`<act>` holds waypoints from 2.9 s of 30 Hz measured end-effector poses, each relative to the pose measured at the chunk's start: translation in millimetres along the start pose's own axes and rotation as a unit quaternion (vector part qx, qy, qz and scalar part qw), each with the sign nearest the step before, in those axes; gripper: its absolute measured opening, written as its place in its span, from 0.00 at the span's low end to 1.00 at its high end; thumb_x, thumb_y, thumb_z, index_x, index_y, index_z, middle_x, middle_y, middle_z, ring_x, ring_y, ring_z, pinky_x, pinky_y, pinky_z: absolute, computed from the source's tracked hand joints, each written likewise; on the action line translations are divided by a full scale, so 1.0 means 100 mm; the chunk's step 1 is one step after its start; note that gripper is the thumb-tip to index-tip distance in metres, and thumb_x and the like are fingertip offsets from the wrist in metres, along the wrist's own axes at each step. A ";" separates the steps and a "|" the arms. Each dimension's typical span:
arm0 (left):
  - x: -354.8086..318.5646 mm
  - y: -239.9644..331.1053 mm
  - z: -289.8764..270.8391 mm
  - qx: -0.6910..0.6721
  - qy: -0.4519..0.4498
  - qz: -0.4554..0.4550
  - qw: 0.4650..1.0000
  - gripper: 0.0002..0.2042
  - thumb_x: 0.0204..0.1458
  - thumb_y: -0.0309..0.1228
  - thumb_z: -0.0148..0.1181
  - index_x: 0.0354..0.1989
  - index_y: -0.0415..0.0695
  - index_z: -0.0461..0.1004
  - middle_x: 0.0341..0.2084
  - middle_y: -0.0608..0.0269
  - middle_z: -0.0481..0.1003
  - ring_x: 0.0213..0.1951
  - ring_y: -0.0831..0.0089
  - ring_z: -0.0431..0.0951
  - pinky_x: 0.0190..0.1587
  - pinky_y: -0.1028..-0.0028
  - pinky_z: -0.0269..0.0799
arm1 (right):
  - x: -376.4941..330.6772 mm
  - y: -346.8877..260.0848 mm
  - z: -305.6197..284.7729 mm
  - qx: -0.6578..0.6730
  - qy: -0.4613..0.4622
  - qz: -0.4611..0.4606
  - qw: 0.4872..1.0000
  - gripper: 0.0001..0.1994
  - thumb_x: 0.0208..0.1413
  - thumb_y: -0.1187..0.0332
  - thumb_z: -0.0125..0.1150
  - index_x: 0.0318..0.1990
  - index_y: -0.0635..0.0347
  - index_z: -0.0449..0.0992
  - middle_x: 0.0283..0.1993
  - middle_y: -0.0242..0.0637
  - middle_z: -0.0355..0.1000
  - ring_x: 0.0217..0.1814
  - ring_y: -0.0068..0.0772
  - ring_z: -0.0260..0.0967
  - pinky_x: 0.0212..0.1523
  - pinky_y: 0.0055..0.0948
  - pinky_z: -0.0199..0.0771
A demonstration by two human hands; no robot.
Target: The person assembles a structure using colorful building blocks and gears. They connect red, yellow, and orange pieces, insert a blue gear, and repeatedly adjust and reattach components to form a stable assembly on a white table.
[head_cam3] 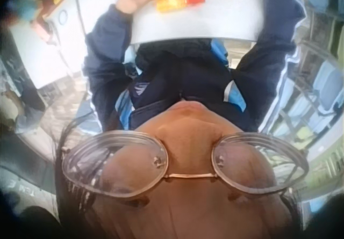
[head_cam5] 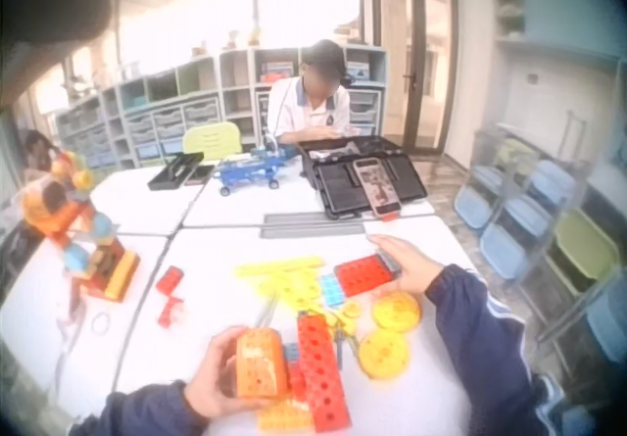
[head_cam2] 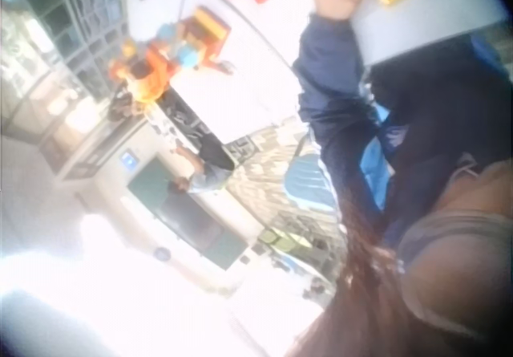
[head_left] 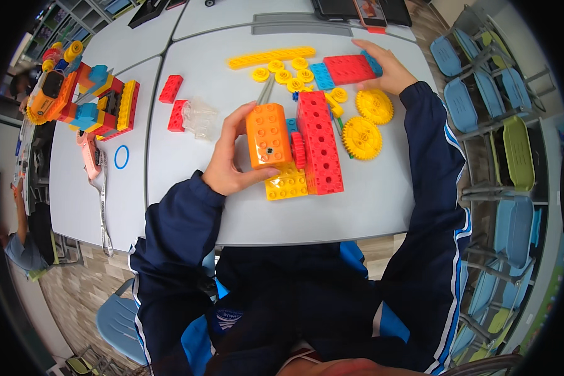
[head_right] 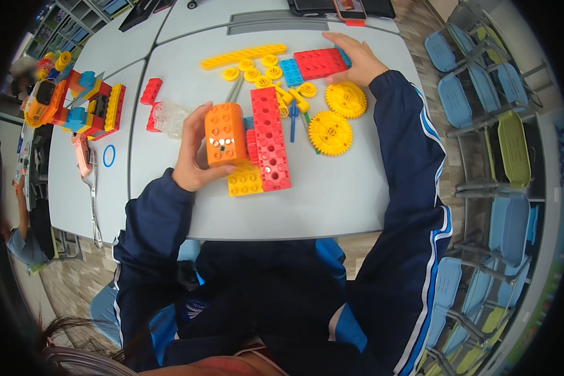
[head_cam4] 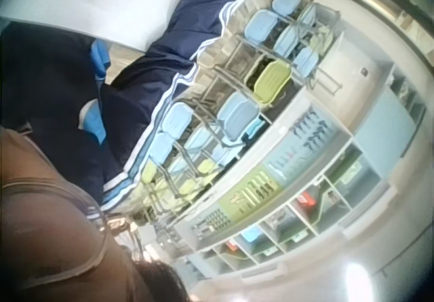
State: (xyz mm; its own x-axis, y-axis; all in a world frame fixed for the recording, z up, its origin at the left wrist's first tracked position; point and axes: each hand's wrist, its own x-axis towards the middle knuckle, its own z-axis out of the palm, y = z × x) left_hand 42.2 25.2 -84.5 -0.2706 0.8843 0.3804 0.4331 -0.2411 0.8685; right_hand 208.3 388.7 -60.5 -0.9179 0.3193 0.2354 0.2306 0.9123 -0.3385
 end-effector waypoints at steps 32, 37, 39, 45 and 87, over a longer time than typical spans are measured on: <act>0.54 1.04 0.23 -0.089 0.083 0.076 0.990 0.24 0.59 0.33 0.60 0.62 0.38 0.63 0.48 0.53 0.75 0.46 0.70 0.77 0.52 0.72 0.69 | -0.30 -1.91 -0.44 0.352 0.131 -0.148 0.915 0.39 0.40 0.74 0.76 0.60 0.59 0.58 0.56 0.38 0.68 0.58 0.28 0.69 0.58 0.27 0.70; 0.73 0.98 0.15 -0.197 0.025 -0.039 0.979 0.18 0.63 0.33 0.55 0.57 0.37 0.68 0.43 0.56 0.78 0.44 0.78 0.77 0.49 0.77 0.72 | -0.40 -1.82 -0.40 0.424 0.079 -0.055 0.901 0.39 0.45 0.65 0.77 0.61 0.59 0.56 0.51 0.39 0.69 0.46 0.28 0.73 0.46 0.26 0.75; 0.73 0.89 0.18 -0.193 0.022 -0.046 0.980 0.16 0.64 0.35 0.54 0.56 0.39 0.71 0.45 0.60 0.77 0.46 0.78 0.76 0.52 0.77 0.71 | -0.49 -1.69 -0.43 0.465 0.055 -0.014 0.884 0.38 0.50 0.60 0.73 0.62 0.58 0.54 0.48 0.39 0.70 0.39 0.26 0.74 0.39 0.26 0.78; 0.82 0.64 0.15 -0.045 -0.066 -0.045 0.996 0.16 0.66 0.41 0.49 0.56 0.46 0.74 0.48 0.64 0.76 0.49 0.76 0.76 0.54 0.77 0.71 | -0.71 -1.35 -0.40 0.575 0.091 0.118 0.804 0.25 0.65 0.60 0.56 0.65 0.53 0.58 0.44 0.37 0.68 0.32 0.24 0.70 0.33 0.30 0.79; 0.79 0.99 0.10 0.285 -0.069 0.049 0.955 0.32 0.39 0.42 0.78 0.52 0.41 0.74 0.44 0.52 0.77 0.43 0.61 0.80 0.45 0.69 0.76 | -0.80 -1.53 0.38 0.580 0.128 0.082 0.800 0.23 0.62 0.71 0.59 0.63 0.56 0.62 0.50 0.34 0.69 0.34 0.17 0.69 0.31 0.20 0.73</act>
State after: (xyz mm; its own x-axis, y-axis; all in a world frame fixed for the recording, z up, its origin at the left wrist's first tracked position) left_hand 72.7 75.5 28.8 -0.1054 0.9223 0.3719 0.8591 -0.1039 0.5011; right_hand 234.2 214.2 -62.6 -0.7760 0.5876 0.2292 -0.2496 0.0477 -0.9672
